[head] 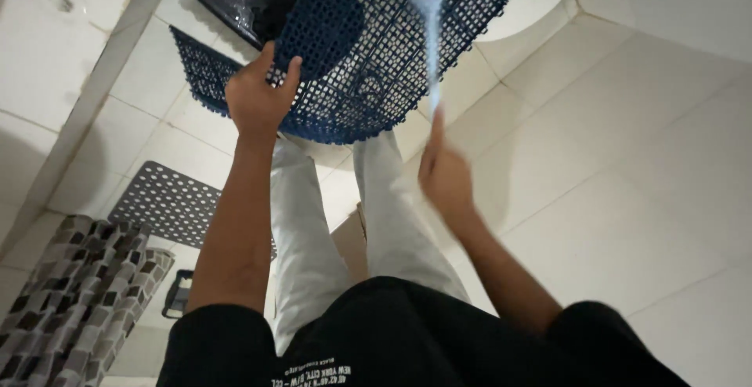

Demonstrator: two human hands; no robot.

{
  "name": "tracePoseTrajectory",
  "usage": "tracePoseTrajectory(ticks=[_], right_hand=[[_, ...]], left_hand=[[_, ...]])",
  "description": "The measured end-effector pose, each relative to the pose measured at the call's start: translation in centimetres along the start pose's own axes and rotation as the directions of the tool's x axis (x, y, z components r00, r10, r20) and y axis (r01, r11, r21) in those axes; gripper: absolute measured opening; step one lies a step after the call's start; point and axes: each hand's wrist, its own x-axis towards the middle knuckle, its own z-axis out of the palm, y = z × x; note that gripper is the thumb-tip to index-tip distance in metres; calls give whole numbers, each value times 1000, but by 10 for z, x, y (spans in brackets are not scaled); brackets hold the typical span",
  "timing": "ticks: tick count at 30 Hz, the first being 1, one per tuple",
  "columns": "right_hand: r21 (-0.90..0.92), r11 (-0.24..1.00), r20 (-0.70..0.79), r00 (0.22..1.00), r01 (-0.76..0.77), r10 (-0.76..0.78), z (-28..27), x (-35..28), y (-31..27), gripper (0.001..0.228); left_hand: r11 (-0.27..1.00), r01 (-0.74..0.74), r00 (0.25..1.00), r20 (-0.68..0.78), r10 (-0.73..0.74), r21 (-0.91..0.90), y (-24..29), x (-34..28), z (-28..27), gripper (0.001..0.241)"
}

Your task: Scrubbing and rinsing a blue plastic bath mat in a bathroom.

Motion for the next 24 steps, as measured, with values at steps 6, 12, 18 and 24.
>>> tracePoseTrajectory(ticks=[6, 12, 18, 24], right_hand=[[-141, 986, 12, 996, -90, 93, -30, 31, 81, 73], [-49, 995, -221, 972, -89, 76, -20, 104, 87, 68], [220, 959, -13, 983, -178, 185, 2, -38, -14, 78], [131, 958, 165, 958, -257, 235, 5, -80, 19, 62]], left_hand=[[1000, -1, 1000, 21, 1, -28, -1, 0, -1, 43], [998, 65, 998, 20, -65, 21, 9, 1, -2, 45], [995, 35, 999, 16, -37, 93, 9, 3, 5, 44], [994, 85, 993, 76, -90, 67, 16, 10, -2, 45]])
